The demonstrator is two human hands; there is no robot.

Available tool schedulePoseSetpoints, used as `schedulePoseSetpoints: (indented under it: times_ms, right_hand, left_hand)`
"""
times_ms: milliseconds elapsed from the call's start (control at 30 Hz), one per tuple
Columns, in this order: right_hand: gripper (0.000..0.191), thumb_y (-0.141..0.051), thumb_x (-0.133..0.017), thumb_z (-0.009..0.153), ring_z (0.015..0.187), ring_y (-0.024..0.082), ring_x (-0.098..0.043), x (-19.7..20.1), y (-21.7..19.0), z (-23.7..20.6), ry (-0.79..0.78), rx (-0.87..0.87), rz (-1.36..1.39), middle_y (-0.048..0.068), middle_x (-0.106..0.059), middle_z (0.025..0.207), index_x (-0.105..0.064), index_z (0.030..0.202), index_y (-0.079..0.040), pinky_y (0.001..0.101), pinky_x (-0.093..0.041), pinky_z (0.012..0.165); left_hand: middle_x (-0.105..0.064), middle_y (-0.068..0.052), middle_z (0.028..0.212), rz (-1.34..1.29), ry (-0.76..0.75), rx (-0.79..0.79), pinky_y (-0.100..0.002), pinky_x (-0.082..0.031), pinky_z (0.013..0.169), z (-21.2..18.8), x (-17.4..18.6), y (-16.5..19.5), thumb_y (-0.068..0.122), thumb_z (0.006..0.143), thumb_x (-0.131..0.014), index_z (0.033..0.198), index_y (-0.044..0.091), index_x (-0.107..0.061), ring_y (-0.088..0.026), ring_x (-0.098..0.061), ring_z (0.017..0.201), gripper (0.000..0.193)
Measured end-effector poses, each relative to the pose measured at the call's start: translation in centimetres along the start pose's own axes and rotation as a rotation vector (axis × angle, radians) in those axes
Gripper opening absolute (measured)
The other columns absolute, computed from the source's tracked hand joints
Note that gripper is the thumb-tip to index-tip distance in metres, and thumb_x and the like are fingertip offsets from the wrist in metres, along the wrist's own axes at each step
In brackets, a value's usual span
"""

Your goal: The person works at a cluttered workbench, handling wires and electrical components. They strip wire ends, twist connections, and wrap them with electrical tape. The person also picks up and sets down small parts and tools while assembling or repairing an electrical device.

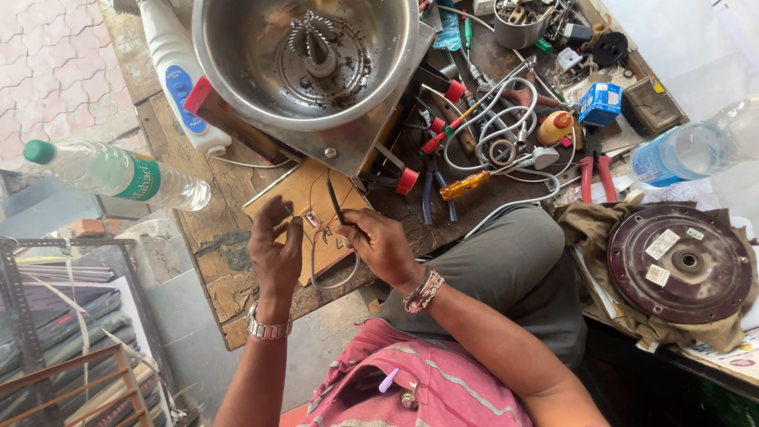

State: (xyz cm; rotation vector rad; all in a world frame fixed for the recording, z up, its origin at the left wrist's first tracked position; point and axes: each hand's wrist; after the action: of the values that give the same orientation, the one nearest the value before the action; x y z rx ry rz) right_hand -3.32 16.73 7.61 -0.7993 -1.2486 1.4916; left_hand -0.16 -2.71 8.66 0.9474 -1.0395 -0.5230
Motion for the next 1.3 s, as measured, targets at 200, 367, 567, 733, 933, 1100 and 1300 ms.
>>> schedulePoseSetpoints:
  times_ms: [200, 367, 567, 733, 933, 1100, 1300]
  right_hand:
    - [0.024, -0.012, -0.071, 0.097, 0.066, 0.006, -0.063, -1.5, -0.6, 1.4, 0.02, -0.415, 0.513, 0.004, -0.076, 0.089, -0.071, 0.116, 0.003, 0.0221, -0.053, 0.06]
    - [0.028, -0.011, -0.073, 0.095, 0.067, 0.008, -0.064, -1.3, -0.7, 2.3, -0.034, -0.576, 0.878, 0.008, -0.076, 0.094, -0.07, 0.12, 0.001, 0.0226, -0.054, 0.059]
    - [0.024, -0.013, -0.069, 0.096, 0.078, 0.008, -0.071, -0.9, 2.0, 1.3, 0.024, -0.449, 0.541, 0.004, -0.077, 0.097, -0.073, 0.117, -0.003, 0.0237, -0.06, 0.067]
    - [0.018, -0.006, -0.072, 0.097, 0.081, 0.005, -0.065, 1.0, 5.7, 0.7, 0.206, -0.291, 0.108, 0.001, -0.075, 0.094, -0.077, 0.114, -0.004, 0.022, -0.055, 0.072]
    - [0.019, -0.004, -0.074, 0.094, 0.074, 0.007, -0.058, 1.9, 5.9, 0.8, 0.304, -0.368, 0.064, 0.0, -0.07, 0.087, -0.074, 0.113, -0.005, 0.0233, -0.049, 0.068]
    - [0.016, -0.006, -0.072, 0.095, 0.085, 0.006, -0.069, 1.2, 4.7, -0.2, 0.286, -0.142, -0.023, -0.001, -0.075, 0.101, -0.074, 0.111, -0.005, 0.0229, -0.055, 0.073]
    - [0.019, -0.012, -0.072, 0.101, 0.082, 0.011, -0.064, 0.5, 4.5, -0.6, 0.145, -0.346, 0.143, 0.008, -0.076, 0.1, -0.076, 0.118, -0.003, 0.025, -0.052, 0.07]
  left_hand:
    - [-0.074, -0.013, 0.119, 0.191, -0.22, -0.312, -0.038, -0.057, 0.098, 0.4, 3.4, 4.4, 0.012, 0.091, -0.075, 0.116, 0.005, -0.072, -0.027, -0.072, 0.114, 0.025]
    - [-0.074, -0.013, 0.111, 0.182, -0.621, 0.06, -0.039, -0.056, 0.091, 0.6, 3.7, 5.8, 0.021, 0.082, -0.08, 0.12, 0.005, -0.071, -0.026, -0.073, 0.103, 0.043]
    - [-0.063, -0.022, 0.133, 0.314, -0.343, -0.214, -0.045, -0.051, 0.1, 1.0, 4.7, 3.3, 0.025, 0.079, -0.086, 0.124, 0.007, -0.072, -0.032, -0.058, 0.121, 0.05]
    - [-0.074, -0.005, 0.12, 0.603, -0.137, -0.485, -0.049, -0.038, 0.112, 3.1, 3.9, 0.7, 0.019, 0.083, -0.085, 0.121, 0.011, -0.072, -0.035, -0.056, 0.134, 0.04]
    - [-0.076, -0.007, 0.117, 0.616, -0.2, -0.565, -0.048, -0.037, 0.106, 3.1, 1.7, 2.4, 0.019, 0.081, -0.08, 0.118, 0.009, -0.072, -0.032, -0.057, 0.129, 0.039]
    - [-0.075, -0.007, 0.109, 0.519, -0.26, -0.489, -0.048, -0.039, 0.104, 1.4, 3.6, 6.1, 0.021, 0.077, -0.08, 0.112, 0.009, -0.074, -0.032, -0.059, 0.126, 0.038]
    - [-0.07, -0.012, 0.116, 0.112, -0.406, -0.105, -0.039, -0.051, 0.095, -0.7, 5.7, 9.0, 0.029, 0.076, -0.084, 0.117, 0.007, -0.07, -0.026, -0.066, 0.111, 0.048]
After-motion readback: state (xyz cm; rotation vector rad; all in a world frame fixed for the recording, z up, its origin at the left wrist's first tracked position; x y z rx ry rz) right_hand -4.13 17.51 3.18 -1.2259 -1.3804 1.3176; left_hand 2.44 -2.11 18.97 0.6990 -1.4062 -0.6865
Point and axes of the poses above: each hand's wrist, its own z-axis towards the middle knuckle, its own x-axis out of the back of the hand, y = z × x
